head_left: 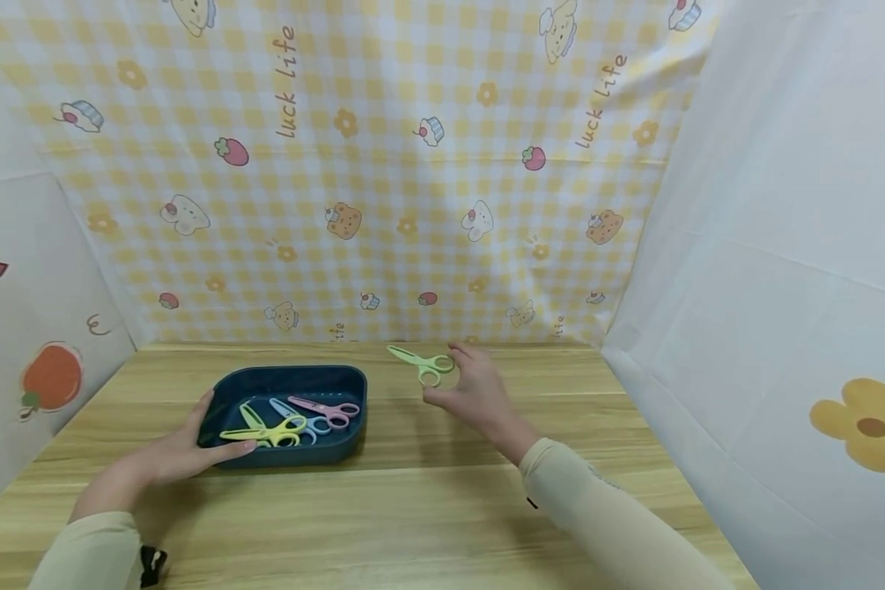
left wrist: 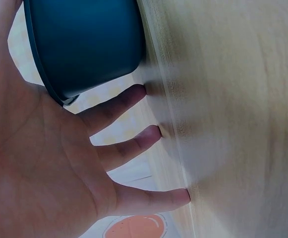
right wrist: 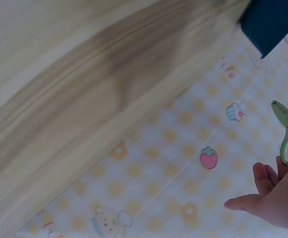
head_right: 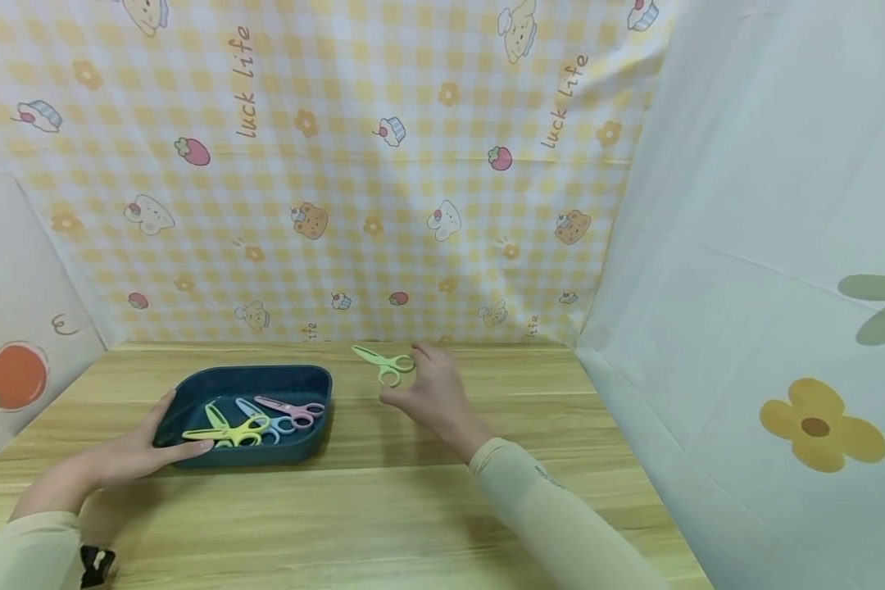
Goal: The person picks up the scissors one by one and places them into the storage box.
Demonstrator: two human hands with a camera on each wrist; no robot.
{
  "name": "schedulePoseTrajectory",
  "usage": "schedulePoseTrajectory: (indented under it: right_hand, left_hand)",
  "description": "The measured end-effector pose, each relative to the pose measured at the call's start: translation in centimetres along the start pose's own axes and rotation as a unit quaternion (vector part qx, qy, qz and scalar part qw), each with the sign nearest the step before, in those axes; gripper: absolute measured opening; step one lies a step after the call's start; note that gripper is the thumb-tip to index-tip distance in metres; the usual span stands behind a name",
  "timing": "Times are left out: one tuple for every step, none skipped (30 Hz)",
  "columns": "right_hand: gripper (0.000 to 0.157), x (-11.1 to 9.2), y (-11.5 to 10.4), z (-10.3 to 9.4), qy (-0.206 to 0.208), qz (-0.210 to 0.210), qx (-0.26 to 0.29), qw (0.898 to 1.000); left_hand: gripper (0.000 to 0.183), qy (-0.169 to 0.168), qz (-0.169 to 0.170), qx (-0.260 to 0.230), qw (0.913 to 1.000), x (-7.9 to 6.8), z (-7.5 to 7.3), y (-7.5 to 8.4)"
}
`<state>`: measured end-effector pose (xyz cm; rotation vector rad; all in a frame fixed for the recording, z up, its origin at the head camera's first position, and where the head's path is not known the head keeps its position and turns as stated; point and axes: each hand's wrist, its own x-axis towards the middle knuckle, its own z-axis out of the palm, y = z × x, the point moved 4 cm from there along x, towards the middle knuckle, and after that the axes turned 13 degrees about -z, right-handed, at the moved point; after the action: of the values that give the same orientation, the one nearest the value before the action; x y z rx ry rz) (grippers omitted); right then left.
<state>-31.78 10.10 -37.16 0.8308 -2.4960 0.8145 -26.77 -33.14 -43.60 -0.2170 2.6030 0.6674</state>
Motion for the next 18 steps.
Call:
schedulePoseTrajectory:
  right_hand:
    - [0.071,0.4,-0.4,0.3,0.001,-0.008,0.000,1.000]
    - [0.070,0.8,-0.9,0.6,0.002,-0.016,-0.001,1.000]
    - [0.069,1.2,-1.3,0.9,0.002,-0.022,-0.003,1.000]
    - [0.069,1.6,-1.7,1.2,0.000,-0.027,-0.005,1.000]
    - [0.069,1.9,-2.1,1.5,-0.003,-0.031,-0.005,1.000]
    - [0.069,2.3,-2.5,1.8,-0.007,-0.033,-0.006,0.999]
    - [0.070,2.6,-2.9,2.1,-0.012,-0.035,-0.009,0.999]
    - [0.071,2.9,-3.3,2.4,-0.019,-0.036,-0.011,0.999]
    - [0.072,3.3,-3.7,2.7,-0.026,-0.037,-0.013,0.999]
    - [0.072,3.6,-4.2,3.1,-0.034,-0.037,-0.015,0.999]
    - [0.072,3.9,-4.6,3.4,-0.042,-0.037,-0.019,0.998]
    - [0.073,4.2,-5.0,3.7,-0.050,-0.037,-0.022,0.998]
    - [0.073,4.5,-5.5,4.1,-0.057,-0.037,-0.028,0.997]
    - [0.073,4.8,-5.9,4.4,-0.065,-0.040,-0.035,0.996]
    - [0.073,5.2,-6.3,4.9,-0.073,-0.041,-0.045,0.995]
    - [0.074,5.5,-6.7,5.3,-0.082,-0.042,-0.056,0.994]
    - [0.074,5.8,-7.1,5.7,-0.090,-0.044,-0.067,0.993]
    - [0.074,6.1,-7.5,6.2,-0.096,-0.046,-0.079,0.991]
  left_hand:
    - [0.133,0.000,-0.001,0.000,1.0000,0.0,0.0,0.0]
    - [0.133,-0.001,-0.002,-0.001,1.0000,0.0,0.0,0.0]
    - [0.133,-0.001,-0.002,-0.002,1.0000,-0.1,0.0,0.0]
    - [0.133,0.000,-0.002,-0.002,1.0000,-0.1,0.0,0.0]
    - [0.133,0.000,-0.002,-0.002,1.0000,0.0,0.0,0.0]
    - [0.133,0.001,-0.002,-0.002,1.0000,0.0,0.0,0.0]
    - [0.133,0.002,-0.003,-0.002,1.0000,0.0,0.0,0.0]
    - [0.133,0.003,-0.004,-0.001,1.0000,0.0,0.0,0.0]
    - [0.133,0.003,-0.005,-0.001,1.0000,0.0,0.0,0.0]
    - [0.133,0.004,-0.006,-0.001,1.0000,0.0,0.1,0.0]
    - [0.134,0.004,-0.006,-0.001,1.0000,0.0,0.1,0.0]
    - [0.134,0.004,-0.007,-0.001,1.0000,0.0,0.1,0.0]
    - [0.134,0.005,-0.007,-0.002,1.0000,0.0,0.1,0.0]
    - [0.134,0.005,-0.006,-0.002,1.0000,0.0,0.1,-0.1]
    - [0.134,0.005,-0.006,-0.003,1.0000,0.1,0.1,-0.1]
    - [0.133,0.004,-0.006,-0.003,1.0000,0.1,0.1,-0.1]
    - [0.133,0.004,-0.006,-0.003,1.0000,0.1,0.0,-0.2]
    - [0.133,0.003,-0.005,-0.004,1.0000,0.2,0.0,-0.2]
